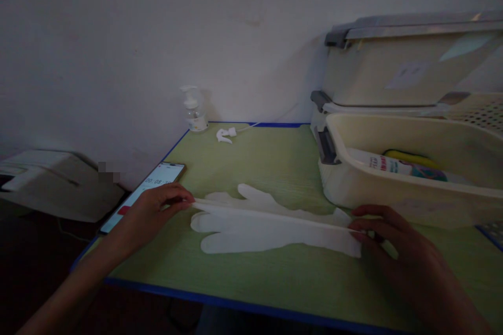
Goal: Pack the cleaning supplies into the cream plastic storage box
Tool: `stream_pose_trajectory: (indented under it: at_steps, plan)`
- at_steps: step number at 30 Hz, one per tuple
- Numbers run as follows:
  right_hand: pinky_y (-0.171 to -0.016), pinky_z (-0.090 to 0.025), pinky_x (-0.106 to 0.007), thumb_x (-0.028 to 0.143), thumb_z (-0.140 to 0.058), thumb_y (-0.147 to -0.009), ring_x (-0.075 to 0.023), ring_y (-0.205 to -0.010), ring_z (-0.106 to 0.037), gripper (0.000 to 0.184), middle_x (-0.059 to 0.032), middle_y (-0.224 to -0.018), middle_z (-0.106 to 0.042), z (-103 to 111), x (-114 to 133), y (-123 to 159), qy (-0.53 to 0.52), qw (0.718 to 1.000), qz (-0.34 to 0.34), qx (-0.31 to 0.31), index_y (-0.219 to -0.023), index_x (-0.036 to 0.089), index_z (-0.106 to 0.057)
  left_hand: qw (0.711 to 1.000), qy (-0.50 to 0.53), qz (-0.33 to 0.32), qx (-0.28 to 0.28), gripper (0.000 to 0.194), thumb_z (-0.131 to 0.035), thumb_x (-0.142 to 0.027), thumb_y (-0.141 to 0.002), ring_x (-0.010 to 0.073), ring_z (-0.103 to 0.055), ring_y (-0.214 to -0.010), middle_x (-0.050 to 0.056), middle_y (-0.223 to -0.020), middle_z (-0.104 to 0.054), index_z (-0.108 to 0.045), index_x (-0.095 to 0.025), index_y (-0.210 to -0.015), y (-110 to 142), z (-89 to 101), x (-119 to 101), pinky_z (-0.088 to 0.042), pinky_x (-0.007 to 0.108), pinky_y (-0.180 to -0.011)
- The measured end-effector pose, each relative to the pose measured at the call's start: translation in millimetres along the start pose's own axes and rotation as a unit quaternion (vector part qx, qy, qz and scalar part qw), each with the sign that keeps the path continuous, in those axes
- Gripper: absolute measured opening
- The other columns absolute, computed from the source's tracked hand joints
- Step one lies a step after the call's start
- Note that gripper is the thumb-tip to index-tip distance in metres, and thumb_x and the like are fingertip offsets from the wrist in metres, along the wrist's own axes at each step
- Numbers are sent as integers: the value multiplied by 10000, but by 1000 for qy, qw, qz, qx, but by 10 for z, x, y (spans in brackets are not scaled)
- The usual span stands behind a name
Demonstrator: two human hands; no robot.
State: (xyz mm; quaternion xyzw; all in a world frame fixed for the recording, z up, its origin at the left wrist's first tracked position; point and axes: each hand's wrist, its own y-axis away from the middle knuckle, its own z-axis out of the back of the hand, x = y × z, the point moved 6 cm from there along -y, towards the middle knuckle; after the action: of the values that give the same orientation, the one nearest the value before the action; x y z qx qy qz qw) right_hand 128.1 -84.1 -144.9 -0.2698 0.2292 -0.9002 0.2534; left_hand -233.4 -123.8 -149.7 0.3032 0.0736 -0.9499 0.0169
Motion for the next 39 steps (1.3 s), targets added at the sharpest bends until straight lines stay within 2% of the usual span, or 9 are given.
stream_pose_trajectory:
  at_steps: [8,12,17,20,24,26,29,34,39]
  plan:
    - [-419,-506,-233,469,-451,-856,-158,-539,-652,373,-52,-734,-698,159,108,-68,-26,1000,12,3,-659,236,-666,999,21,-18,-18,177,-547,-362,-735,153,-598,-662,-7,-697,-630,-639,-225,-672,41,91,29,-474,237,-638]
    - [-379,-483,-214,492,-456,-859,-123,-432,-611,387,-54,-736,-709,250,175,-118,-46,999,11,-1,-679,221,-666,996,88,19,-8,186,-554,-379,-735,142,-614,-582,-7,-658,-641,-629,-212,-703,28,96,44,-502,238,-586]
    - [-328,-461,-198,439,-478,-854,-118,-353,-579,298,-28,-647,-706,211,151,-168,-93,995,-16,19,-819,207,-663,988,121,62,-74,179,-582,-379,-694,150,-632,-553,-3,-671,-660,-607,-202,-713,-60,184,17,-537,271,-582]
    - [-402,-523,-216,392,-483,-846,-150,-428,-637,251,-8,-621,-706,189,164,-253,-92,996,-22,-1,-847,214,-659,986,116,46,-110,183,-567,-373,-707,156,-641,-582,5,-707,-651,-600,-195,-732,-176,261,-17,-539,283,-595]
    - [-646,-586,-307,316,-464,-842,-205,-713,-704,210,-39,-821,-734,207,308,-388,-32,998,50,-37,-769,220,-635,986,25,-42,-159,215,-508,-354,-762,157,-624,-667,35,-797,-620,-618,-170,-748,-319,378,-149,-509,283,-647]
    - [-697,-583,-326,287,-442,-853,-207,-771,-701,209,-45,-862,-730,186,343,-395,-23,996,78,-40,-754,223,-616,983,-36,-75,-166,221,-479,-331,-797,164,-602,-713,41,-805,-611,-620,-167,-756,-335,371,-203,-492,295,-694]
    - [-764,-572,-336,270,-438,-873,-194,-816,-694,195,-41,-937,-719,61,280,-266,-20,997,81,2,-825,231,-622,981,-68,-95,-154,247,-435,-321,-838,176,-592,-761,49,-813,-610,-615,-172,-761,-255,255,-195,-481,306,-736]
    - [-823,-555,-322,226,-437,-886,-197,-936,-667,223,-26,-1121,-664,-102,8,235,-8,996,61,60,-999,257,-628,987,-76,-92,-109,283,-383,-295,-884,174,-599,-784,42,-835,-604,-623,-183,-787,71,-31,-57,-490,289,-745]
    - [-841,-543,-299,182,-456,-833,-222,-1060,-605,448,-30,-1285,-567,-164,-182,657,17,983,113,141,-1269,282,-494,991,-91,-83,-57,301,-357,-255,-911,165,-612,-841,36,-887,-610,-646,-194,-852,306,-194,24,-500,257,-779]
